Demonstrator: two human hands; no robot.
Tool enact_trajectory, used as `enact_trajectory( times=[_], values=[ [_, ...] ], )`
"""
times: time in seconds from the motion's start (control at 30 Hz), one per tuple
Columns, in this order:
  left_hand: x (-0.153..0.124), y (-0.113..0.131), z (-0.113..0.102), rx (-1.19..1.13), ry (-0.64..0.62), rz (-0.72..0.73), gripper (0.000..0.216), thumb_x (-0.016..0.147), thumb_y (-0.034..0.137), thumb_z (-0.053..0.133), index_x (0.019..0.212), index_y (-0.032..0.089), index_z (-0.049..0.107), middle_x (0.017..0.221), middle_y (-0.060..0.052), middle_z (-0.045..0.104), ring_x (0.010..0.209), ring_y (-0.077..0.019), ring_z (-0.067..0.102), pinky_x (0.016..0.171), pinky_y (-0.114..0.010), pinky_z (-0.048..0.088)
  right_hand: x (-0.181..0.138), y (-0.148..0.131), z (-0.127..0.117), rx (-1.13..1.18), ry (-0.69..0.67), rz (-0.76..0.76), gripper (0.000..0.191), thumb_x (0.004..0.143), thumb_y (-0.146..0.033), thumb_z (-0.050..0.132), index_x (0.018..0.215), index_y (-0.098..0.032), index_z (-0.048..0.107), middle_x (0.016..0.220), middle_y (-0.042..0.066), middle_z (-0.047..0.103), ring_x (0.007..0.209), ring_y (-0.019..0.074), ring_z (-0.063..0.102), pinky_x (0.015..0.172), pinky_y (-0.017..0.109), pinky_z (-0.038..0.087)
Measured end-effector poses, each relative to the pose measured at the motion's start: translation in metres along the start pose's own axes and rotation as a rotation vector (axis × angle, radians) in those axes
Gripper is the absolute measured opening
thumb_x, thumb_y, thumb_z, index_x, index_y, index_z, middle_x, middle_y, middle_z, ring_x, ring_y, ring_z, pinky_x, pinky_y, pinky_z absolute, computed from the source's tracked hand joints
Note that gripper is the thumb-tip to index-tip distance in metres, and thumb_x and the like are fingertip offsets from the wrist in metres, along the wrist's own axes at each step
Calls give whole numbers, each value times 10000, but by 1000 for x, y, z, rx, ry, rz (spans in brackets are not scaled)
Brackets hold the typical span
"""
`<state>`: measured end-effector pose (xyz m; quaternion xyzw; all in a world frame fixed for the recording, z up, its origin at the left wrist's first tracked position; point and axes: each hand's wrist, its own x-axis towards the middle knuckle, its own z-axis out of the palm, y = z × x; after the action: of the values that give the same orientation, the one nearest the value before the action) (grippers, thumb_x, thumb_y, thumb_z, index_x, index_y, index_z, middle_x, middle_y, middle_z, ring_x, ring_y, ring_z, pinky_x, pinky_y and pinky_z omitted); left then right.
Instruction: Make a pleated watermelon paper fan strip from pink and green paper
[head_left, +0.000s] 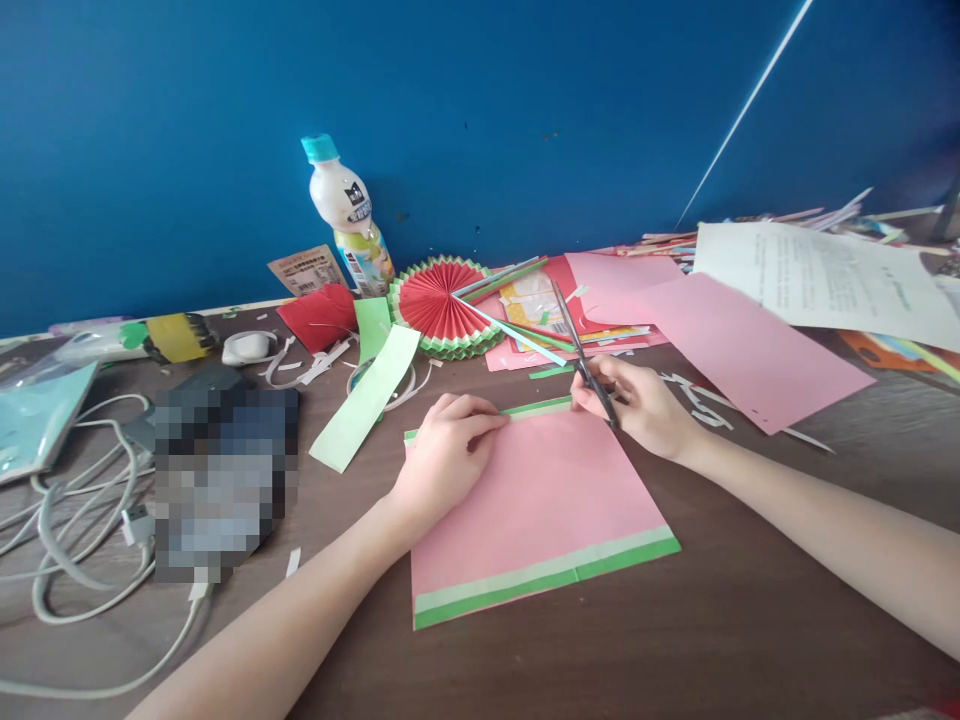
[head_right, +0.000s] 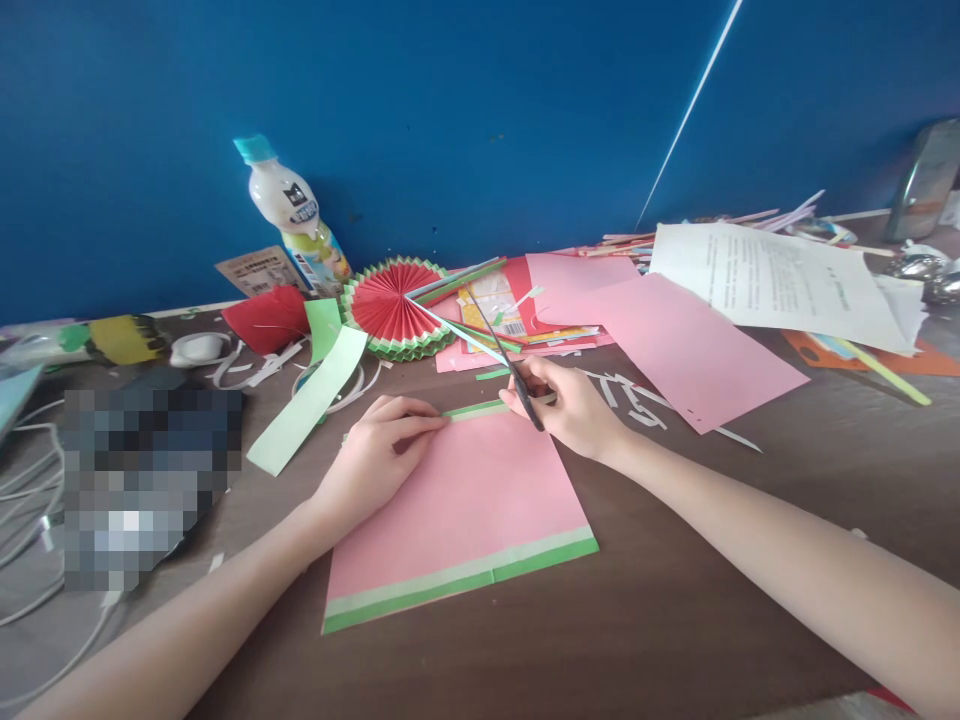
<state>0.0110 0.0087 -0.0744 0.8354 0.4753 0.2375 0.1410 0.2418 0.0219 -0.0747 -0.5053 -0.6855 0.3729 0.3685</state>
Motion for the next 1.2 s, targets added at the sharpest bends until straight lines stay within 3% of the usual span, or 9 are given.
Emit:
enact_trajectory(
  times=[0.27, 0.43, 1.0, 1.2],
  values=[
    [-7, 3, 8, 444, 73, 284, 238, 832, 110, 460, 943, 158, 665, 1011, -61, 653, 852, -203, 562, 727, -347, 495, -1, 0, 0, -5, -4, 12, 199, 772, -382, 574, 768, -198, 499, 713, 10, 570, 681, 157, 562, 600, 265, 412],
    [-11, 11, 10, 508, 73, 269, 243, 851, 167, 434, 974, 117, 637, 905, -76, 649, 788, -189, 572, 657, -307, 512, -1, 0, 0, -17, 2, 1, 206, 776, -392, 569, 767, -198, 500, 700, 11, 569, 676, 154, 549, 586, 262, 403],
    [-12, 12, 9, 519, 46, 249, 266, 866, 157, 393, 970, 117, 634, 928, -70, 658, 780, -176, 578, 628, -280, 503, -1, 0, 0, 20, 29, 17, 270, 753, -448, 614, 752, -196, 518, 678, 10, 587, 663, 158, 572, 573, 266, 406],
    [-11, 12, 9, 519, 56, 263, 276, 876, 154, 373, 938, 121, 640, 893, -62, 665, 756, -172, 577, 598, -282, 497, 1, 2, -3, 98, 152, 6, 327, 757, -500, 596, 664, -199, 508, 591, -12, 528, 596, 131, 523, 579, 261, 420]
  ],
)
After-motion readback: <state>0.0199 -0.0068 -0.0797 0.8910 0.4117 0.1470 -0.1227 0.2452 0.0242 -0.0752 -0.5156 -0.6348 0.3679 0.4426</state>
